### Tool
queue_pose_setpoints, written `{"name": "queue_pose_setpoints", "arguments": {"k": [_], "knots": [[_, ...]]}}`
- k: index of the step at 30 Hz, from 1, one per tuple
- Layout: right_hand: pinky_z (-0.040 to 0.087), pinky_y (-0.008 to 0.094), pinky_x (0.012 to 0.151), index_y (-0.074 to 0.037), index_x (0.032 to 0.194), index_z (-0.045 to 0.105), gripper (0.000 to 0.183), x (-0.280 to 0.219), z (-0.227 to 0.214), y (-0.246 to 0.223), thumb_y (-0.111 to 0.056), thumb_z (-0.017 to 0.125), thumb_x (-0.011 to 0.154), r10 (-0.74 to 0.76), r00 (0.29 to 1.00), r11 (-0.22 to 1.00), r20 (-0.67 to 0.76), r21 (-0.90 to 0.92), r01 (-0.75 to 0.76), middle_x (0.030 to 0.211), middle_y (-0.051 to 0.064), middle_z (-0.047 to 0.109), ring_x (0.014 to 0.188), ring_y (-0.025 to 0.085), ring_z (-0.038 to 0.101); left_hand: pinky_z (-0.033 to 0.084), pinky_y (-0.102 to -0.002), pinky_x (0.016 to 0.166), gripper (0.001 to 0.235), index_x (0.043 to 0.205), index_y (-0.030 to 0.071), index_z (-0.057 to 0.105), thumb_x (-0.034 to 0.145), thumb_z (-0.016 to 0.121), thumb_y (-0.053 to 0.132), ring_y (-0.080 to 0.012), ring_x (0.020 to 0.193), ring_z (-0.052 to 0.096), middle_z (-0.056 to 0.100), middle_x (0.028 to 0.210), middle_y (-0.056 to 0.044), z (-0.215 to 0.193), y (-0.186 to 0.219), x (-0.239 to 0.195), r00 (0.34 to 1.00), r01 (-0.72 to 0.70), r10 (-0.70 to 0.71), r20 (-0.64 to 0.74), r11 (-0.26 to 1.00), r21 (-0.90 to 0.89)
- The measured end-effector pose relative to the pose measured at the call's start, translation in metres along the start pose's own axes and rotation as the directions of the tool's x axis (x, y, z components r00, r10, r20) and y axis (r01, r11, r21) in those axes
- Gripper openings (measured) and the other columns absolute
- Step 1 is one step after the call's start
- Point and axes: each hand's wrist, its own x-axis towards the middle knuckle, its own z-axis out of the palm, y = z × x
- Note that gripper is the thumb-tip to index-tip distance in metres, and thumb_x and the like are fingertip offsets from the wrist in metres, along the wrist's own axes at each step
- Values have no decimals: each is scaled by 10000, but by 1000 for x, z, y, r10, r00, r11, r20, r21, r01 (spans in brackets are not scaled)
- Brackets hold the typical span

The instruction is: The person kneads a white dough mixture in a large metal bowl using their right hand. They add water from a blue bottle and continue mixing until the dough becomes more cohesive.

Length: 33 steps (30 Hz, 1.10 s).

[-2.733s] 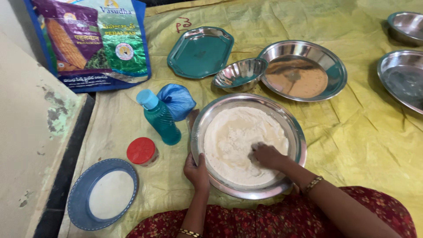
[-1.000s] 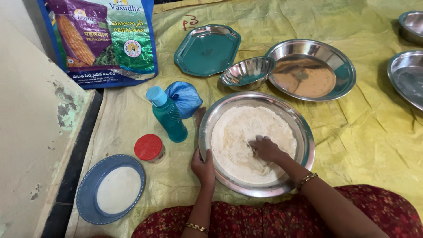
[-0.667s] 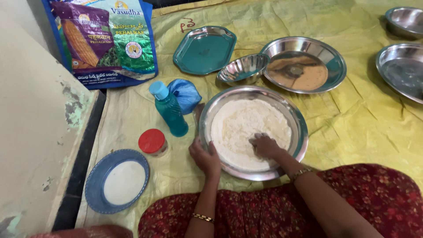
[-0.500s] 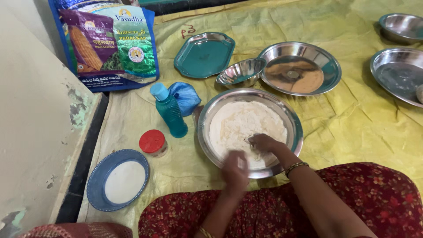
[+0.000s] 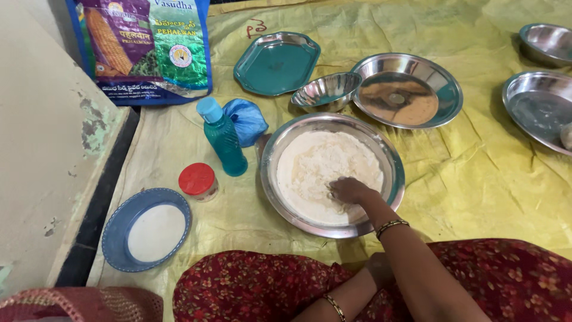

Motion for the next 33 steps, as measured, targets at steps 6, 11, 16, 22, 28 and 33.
{"name": "queue_pose_setpoints", "arguments": {"k": [6,11,16,22,28,33], "knots": [[489,483,1010,-138,1185,679,371,-4,-5,-18,-399,523,973,94,995,991,22,-94,-91,1199,168,673,1134,375,625,527,-445,861,195,1119,35,677,939,644,104,-301,975,662,689,1056,-188,-24,-6,11,1000,6,-5,20,999,-36],[490,484,1004,-150,1212,664,363,-11,-9,-22,-392,534,975,102,995,994,1,-38,-101,1207,157,662,1145,368,621,516,-447,881,217,1138,35,671,940,638,117,-305,1005,651,680,1085,-192,-32,-2,10,999,6,-4,51,999,-41],[505,489,1000,-182,1279,647,381,-22,-14,-30,-312,555,932,172,985,985,0,-6,-172,1261,148,637,1159,371,618,506,-448,901,239,1158,35,664,941,632,129,-309,1035,640,671,1115,-195,-27,-8,0,997,13,-10,76,999,-41],[498,493,1004,-192,1287,631,374,-32,-23,-47,-391,548,982,161,987,986,-28,-27,-162,1275,128,625,1169,377,591,493,-450,925,265,1182,35,657,943,625,145,-314,1071,627,659,1150,-200,-41,-12,-18,998,36,-35,56,999,-14],[526,503,973,-197,1210,652,332,-40,-26,-48,-377,577,942,169,985,985,-31,-33,-170,1251,106,635,1174,357,604,480,-452,948,291,1205,35,649,944,618,160,-319,1107,614,648,1185,-204,-33,-7,-6,999,36,-36,31,999,-23],[519,520,980,-200,1195,655,321,-46,-29,-54,-367,588,929,151,987,988,-58,-19,-152,1258,113,621,1190,352,593,469,-454,968,313,1225,35,642,945,612,173,-324,1137,604,639,1214,-208,-27,-7,3,999,40,-40,28,999,-11]]}}
